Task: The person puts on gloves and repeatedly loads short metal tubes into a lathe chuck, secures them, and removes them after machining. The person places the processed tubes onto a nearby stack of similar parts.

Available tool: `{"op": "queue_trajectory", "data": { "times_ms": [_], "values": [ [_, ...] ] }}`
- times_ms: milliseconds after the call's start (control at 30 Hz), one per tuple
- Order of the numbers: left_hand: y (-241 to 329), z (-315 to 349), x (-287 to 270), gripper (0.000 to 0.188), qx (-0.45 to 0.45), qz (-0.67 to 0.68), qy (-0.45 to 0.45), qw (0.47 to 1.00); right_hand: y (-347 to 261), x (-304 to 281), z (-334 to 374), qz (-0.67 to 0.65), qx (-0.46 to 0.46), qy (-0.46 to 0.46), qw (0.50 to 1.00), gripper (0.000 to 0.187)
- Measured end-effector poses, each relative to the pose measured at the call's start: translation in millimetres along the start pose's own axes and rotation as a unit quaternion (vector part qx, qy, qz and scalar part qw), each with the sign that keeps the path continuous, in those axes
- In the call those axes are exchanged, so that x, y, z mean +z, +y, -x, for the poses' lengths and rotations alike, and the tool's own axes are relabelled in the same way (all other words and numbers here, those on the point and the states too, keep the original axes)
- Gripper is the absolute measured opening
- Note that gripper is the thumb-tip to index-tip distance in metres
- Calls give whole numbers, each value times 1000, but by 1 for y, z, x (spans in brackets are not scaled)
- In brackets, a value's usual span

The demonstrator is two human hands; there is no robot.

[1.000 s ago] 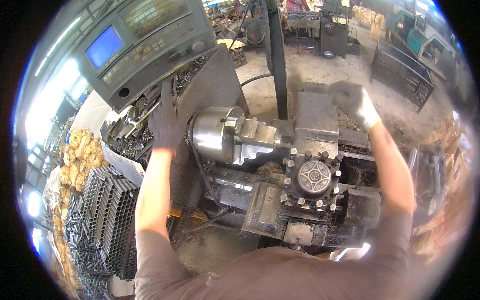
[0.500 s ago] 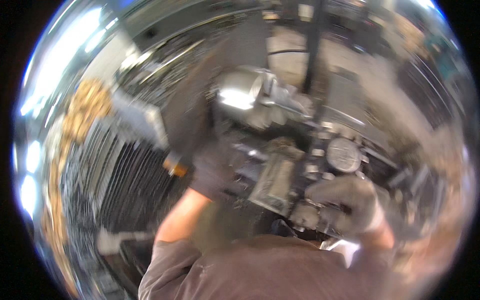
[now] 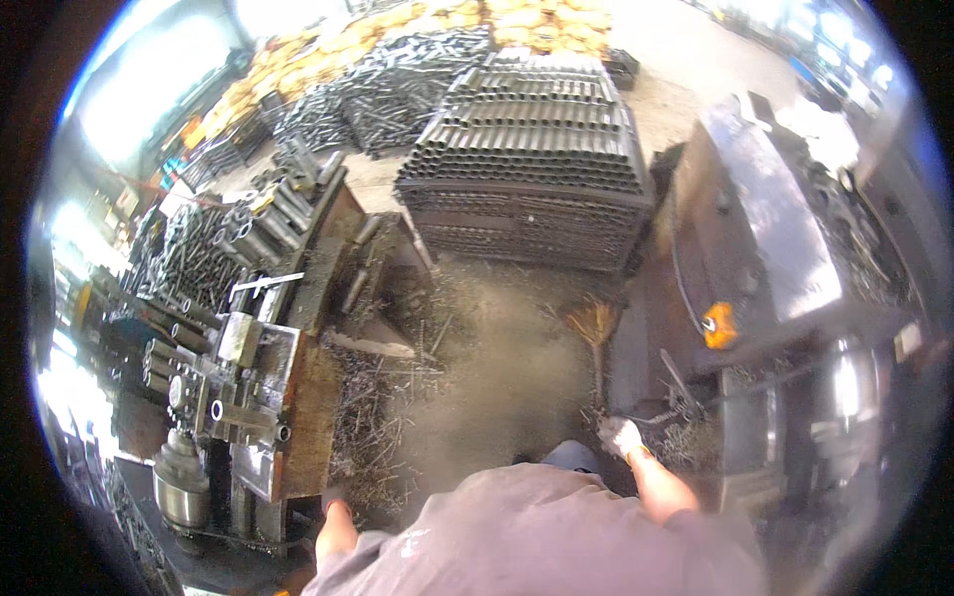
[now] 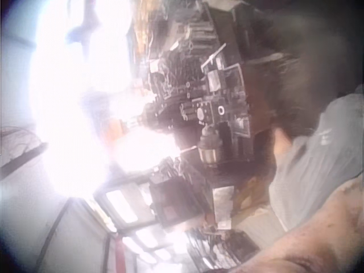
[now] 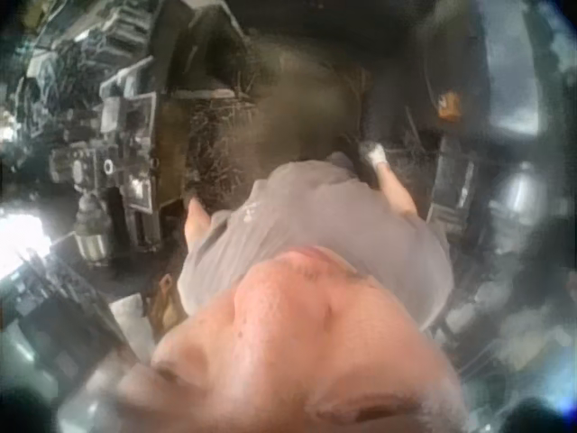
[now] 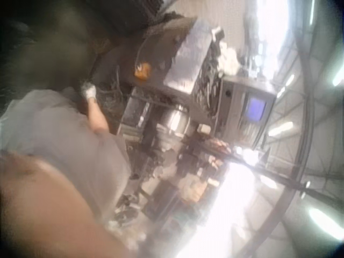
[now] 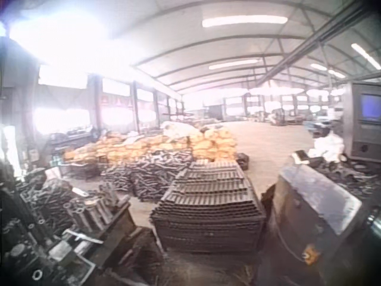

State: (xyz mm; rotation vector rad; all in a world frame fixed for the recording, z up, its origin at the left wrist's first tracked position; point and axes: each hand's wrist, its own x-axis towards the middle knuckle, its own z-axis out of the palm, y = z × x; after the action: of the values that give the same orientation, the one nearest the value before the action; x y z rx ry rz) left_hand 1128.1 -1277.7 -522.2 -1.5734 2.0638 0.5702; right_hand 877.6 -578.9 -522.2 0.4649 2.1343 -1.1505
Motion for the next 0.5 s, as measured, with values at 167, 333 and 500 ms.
{"op": "queue_trajectory", "data": {
  "times_ms": [167, 333, 500],
  "values": [
    [-18, 31, 35, 56, -49, 152, -31, 987, 49, 24, -87, 627, -276, -242, 687, 26],
    [35, 63, 117, 55, -6, 204, -145, 968, 8, 61, -190, 247, 164, -224, 928, 20],
    [66, 76, 106, 54, 1, 237, -129, 963, -154, 103, -308, 733, -445, -164, 488, 19]
  ]
}}
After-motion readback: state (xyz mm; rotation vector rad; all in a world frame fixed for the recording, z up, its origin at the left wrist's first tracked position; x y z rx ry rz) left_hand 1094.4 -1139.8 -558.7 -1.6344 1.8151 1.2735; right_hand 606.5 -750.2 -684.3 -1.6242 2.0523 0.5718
